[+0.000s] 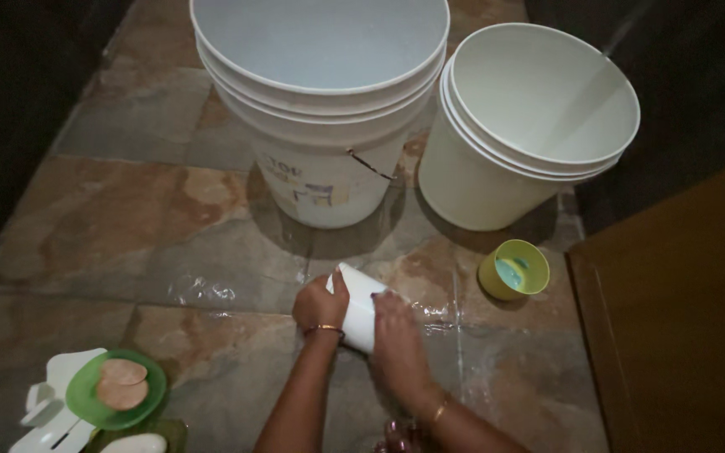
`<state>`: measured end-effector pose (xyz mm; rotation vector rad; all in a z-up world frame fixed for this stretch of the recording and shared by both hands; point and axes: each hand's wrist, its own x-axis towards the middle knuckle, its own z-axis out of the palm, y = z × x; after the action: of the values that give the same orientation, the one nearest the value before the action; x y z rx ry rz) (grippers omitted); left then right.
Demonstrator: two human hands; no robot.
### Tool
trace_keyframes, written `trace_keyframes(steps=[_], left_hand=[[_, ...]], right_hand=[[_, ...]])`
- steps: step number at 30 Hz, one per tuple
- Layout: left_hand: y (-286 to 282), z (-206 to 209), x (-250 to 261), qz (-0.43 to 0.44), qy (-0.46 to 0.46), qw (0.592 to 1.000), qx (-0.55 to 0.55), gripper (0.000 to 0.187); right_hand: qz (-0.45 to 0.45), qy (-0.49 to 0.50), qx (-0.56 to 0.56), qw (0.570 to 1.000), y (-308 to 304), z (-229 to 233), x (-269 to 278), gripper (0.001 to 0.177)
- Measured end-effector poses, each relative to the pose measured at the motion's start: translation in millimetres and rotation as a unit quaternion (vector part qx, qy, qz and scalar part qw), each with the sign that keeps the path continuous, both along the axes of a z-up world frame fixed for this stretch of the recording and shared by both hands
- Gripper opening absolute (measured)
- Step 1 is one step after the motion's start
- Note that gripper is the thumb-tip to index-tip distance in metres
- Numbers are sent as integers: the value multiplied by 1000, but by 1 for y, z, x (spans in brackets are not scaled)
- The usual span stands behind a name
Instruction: The person scrubs the inside of a white bucket with a cloth, then rinses it by pouring water from a second bucket using a small cup. The person also washes the cup itself under a running tap.
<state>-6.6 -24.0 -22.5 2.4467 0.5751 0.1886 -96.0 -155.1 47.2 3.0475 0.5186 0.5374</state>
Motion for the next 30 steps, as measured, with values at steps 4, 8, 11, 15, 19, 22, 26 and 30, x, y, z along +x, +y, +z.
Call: trace_keyframes(steps=[4,8,11,15,19,22,26,30], left_hand=[[0,-6,-6,-20,-50,998,-41,41],[12,-26,-18,-56,-55,992,-101,37],[16,-27,-25,-62,-122,989,-54,39],[21,-3,-22,-53,-38,997,-37,46],[13,17,5,-7,70,997,-12,51],[14,15,18,8,52,998,-17,48],[20,-3,9,-19,-19,996,-82,45],[19,-8,8,-25,-56,996,-66,48]], right_hand=[[-10,69,83,994,-7,-3,-10,99],[-43,435,265,860,-46,4,49,97],[11,546,300,783,-58,3,70,89],[-42,393,306,866,-39,0,48,103],[-9,155,206,966,7,-14,4,73],[87,55,155,983,19,-25,-3,74],[130,22,100,986,12,-8,4,77],[12,330,251,910,-4,34,68,102]])
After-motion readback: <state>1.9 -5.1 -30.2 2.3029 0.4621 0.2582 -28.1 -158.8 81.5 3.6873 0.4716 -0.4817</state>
